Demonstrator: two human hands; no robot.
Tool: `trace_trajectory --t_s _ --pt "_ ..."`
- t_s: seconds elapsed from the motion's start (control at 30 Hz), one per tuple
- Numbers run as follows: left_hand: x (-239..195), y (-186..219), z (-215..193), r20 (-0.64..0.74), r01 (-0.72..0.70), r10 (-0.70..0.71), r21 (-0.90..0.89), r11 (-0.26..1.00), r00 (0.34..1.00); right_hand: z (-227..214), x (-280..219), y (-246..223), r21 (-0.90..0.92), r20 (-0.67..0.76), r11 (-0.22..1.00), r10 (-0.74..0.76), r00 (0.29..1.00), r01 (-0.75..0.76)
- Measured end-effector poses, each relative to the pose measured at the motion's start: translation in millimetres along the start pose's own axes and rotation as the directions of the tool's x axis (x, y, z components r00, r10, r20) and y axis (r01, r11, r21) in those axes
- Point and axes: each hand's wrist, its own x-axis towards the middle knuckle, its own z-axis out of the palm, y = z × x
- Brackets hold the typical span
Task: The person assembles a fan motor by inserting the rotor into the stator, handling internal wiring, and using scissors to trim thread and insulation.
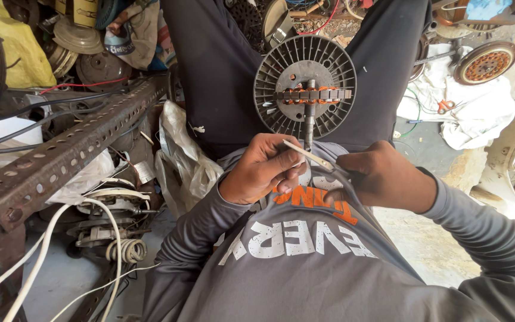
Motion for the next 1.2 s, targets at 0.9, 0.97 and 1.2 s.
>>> trace_trajectory --t_s 0.9,0.97,1.2 --pt "28 7 -65 0.071 0.050 0.626 0.984 -0.174 0.777 -84 67 196 0.230 -0.756 0.962 0.083 0.649 0.145" --pt "33 -4 -75 0.068 0.144 0.598 0.943 -0.299 0.798 -88 104 241 0.233 -0.830 0.941 0.060 0.554 0.247" --pt "42 -23 -89 0.052 0.146 0.626 0.954 -0.262 0.778 -139 199 295 -0.369 -0.829 0.918 -0.255 0.498 -0.145"
